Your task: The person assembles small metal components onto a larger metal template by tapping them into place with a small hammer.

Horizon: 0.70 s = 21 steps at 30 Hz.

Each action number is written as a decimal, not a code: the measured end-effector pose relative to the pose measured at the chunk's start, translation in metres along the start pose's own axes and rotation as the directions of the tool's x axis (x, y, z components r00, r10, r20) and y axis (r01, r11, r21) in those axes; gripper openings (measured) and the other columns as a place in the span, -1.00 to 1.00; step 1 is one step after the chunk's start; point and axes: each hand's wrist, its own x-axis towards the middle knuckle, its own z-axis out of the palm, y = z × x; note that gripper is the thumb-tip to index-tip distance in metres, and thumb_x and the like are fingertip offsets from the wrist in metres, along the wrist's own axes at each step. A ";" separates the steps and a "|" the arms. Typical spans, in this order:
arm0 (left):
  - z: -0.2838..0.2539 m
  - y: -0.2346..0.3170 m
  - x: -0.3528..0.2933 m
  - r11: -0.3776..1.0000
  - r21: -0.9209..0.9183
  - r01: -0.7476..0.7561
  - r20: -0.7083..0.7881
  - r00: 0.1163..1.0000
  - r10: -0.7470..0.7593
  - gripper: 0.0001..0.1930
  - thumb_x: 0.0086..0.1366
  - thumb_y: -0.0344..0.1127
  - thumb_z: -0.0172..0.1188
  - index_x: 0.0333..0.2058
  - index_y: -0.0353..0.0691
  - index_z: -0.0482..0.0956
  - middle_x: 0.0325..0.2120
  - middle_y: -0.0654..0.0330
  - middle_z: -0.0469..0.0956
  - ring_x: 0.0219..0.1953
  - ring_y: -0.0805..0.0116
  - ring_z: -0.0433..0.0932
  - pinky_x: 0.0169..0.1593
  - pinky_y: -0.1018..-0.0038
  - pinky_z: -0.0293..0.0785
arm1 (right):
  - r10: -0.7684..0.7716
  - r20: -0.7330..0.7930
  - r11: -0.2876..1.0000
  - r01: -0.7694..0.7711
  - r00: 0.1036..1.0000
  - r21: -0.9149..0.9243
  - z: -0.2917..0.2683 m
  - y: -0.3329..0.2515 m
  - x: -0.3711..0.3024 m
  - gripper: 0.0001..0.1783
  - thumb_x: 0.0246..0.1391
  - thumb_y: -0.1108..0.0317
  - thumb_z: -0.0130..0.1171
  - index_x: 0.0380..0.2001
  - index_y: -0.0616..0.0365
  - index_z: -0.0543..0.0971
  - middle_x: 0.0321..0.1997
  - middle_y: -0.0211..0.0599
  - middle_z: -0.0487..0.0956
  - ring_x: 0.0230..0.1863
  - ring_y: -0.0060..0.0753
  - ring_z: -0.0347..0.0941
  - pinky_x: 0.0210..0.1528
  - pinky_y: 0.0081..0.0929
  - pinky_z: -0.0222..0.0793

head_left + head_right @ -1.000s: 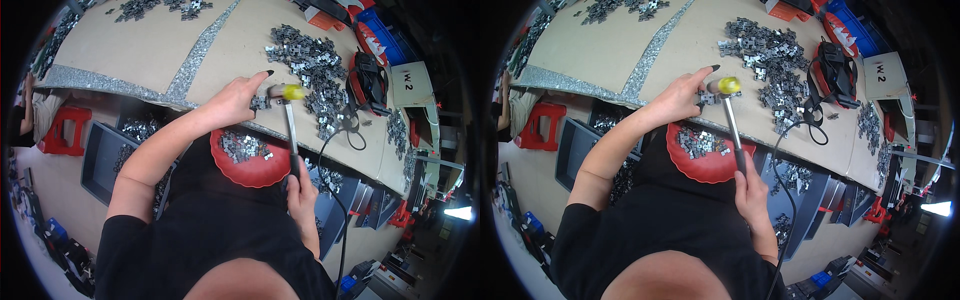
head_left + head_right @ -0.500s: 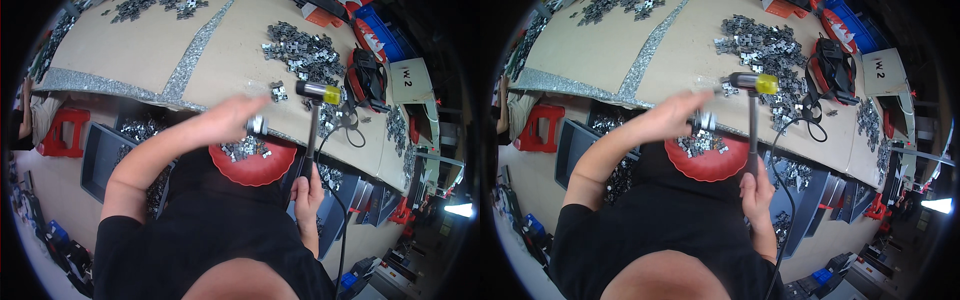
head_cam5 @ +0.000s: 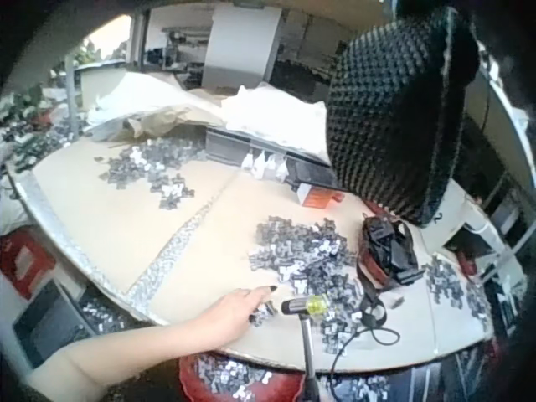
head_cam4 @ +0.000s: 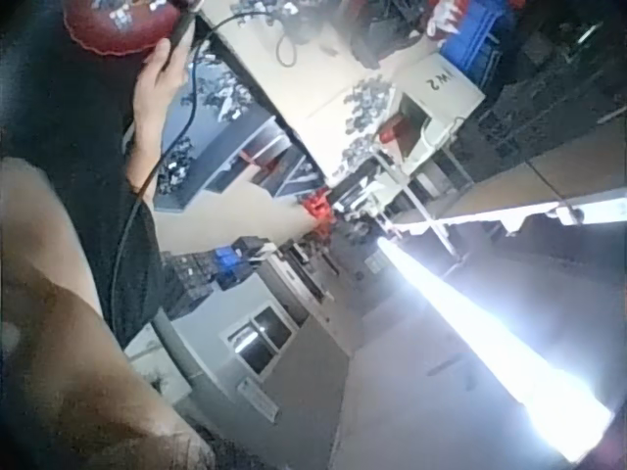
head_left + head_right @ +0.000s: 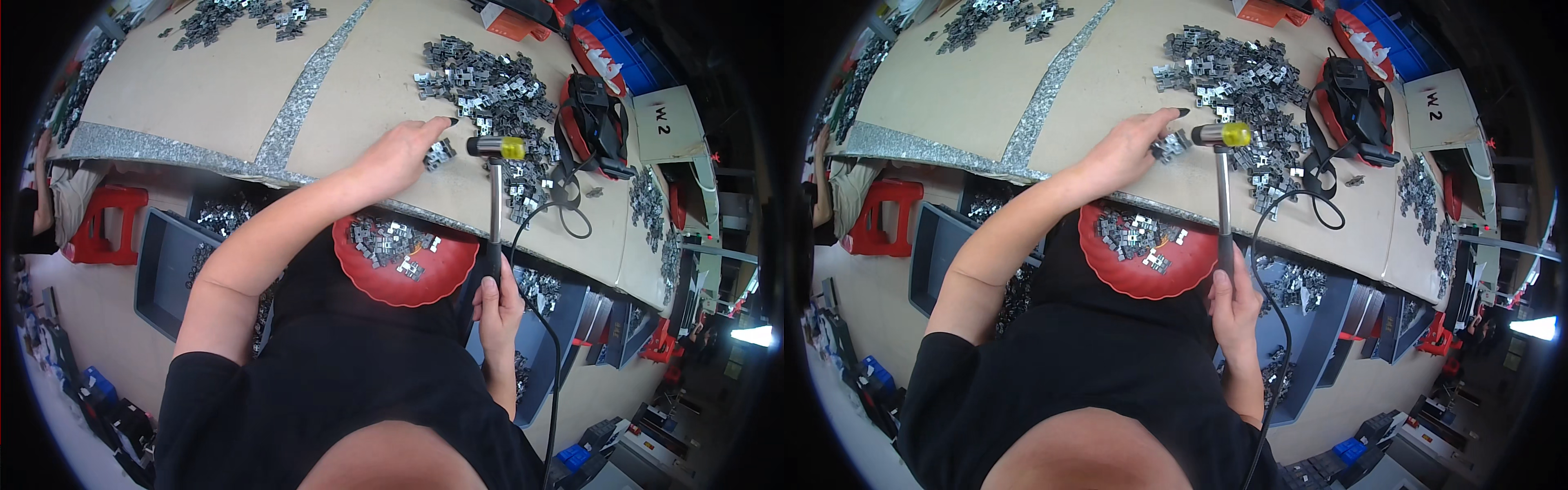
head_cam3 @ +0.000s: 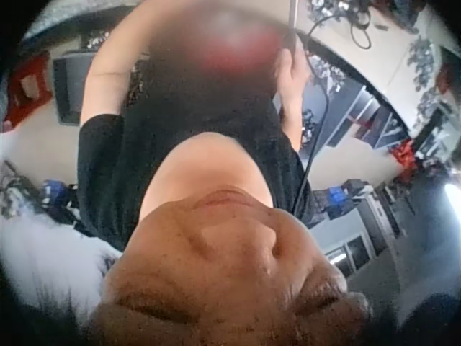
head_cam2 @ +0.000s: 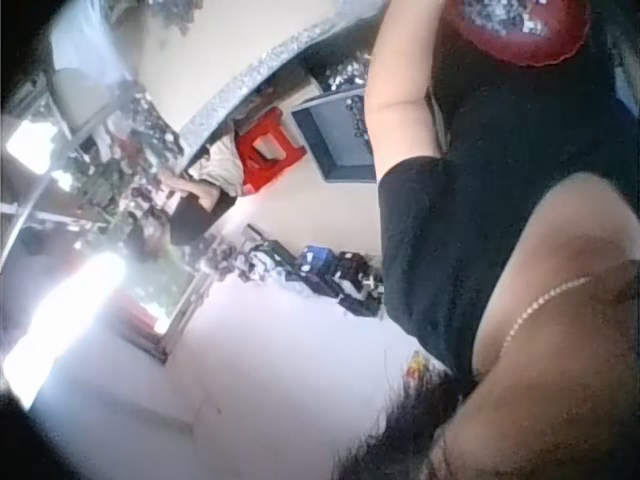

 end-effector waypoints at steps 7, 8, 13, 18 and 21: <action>-0.021 0.004 -0.006 0.997 -0.019 0.074 0.120 0.990 -0.071 -0.41 -0.12 -0.74 -0.09 0.00 -0.34 0.22 -0.36 -0.10 0.49 -0.26 -0.06 0.48 -0.18 0.24 0.39 | 0.020 0.126 0.932 0.027 0.992 -0.361 0.010 0.000 0.004 -0.55 0.15 0.33 -0.07 0.11 0.18 0.27 -0.39 0.03 0.53 -0.36 -0.09 0.53 -0.28 -0.39 0.37; -0.022 0.003 -0.007 0.996 -0.038 0.075 0.103 0.992 -0.071 -0.40 -0.12 -0.74 -0.09 0.01 -0.33 0.22 -0.36 -0.10 0.49 -0.27 -0.06 0.49 -0.19 0.26 0.40 | 0.019 0.128 0.932 0.029 0.992 -0.362 0.011 -0.003 0.005 -0.55 0.15 0.33 -0.07 0.11 0.18 0.27 -0.39 0.03 0.53 -0.36 -0.09 0.53 -0.28 -0.39 0.37; -0.022 0.007 -0.017 0.987 -0.117 0.112 0.080 0.991 -0.103 -0.39 -0.11 -0.68 0.01 0.03 -0.33 0.21 -0.31 -0.08 0.48 -0.24 -0.01 0.48 -0.15 0.28 0.40 | 0.102 0.130 0.895 -0.034 0.986 -0.445 0.014 -0.012 0.006 -0.55 0.16 0.30 -0.09 0.12 0.13 0.26 -0.31 0.11 0.52 -0.28 0.06 0.50 -0.26 -0.36 0.37; -0.011 0.008 -0.028 0.985 0.029 0.168 -0.042 0.985 -0.167 -0.30 -0.18 -0.58 0.20 0.04 -0.33 0.18 -0.26 -0.02 0.44 -0.18 0.06 0.41 -0.06 0.29 0.35 | 0.081 0.136 0.894 -0.012 0.987 -0.447 0.012 -0.012 0.006 -0.55 0.15 0.34 -0.09 0.12 0.17 0.27 -0.37 0.04 0.53 -0.35 -0.07 0.52 -0.32 -0.41 0.37; -0.014 0.013 -0.026 0.978 0.016 0.206 -0.021 0.978 -0.206 -0.27 -0.18 -0.58 0.20 0.06 -0.34 0.14 -0.29 -0.03 0.44 -0.18 0.04 0.42 -0.07 0.30 0.36 | -0.023 0.100 0.919 0.060 0.995 -0.390 0.008 -0.020 0.003 -0.55 0.11 0.44 -0.07 0.10 0.26 0.27 -0.48 -0.07 0.51 -0.51 -0.28 0.49 -0.43 -0.51 0.34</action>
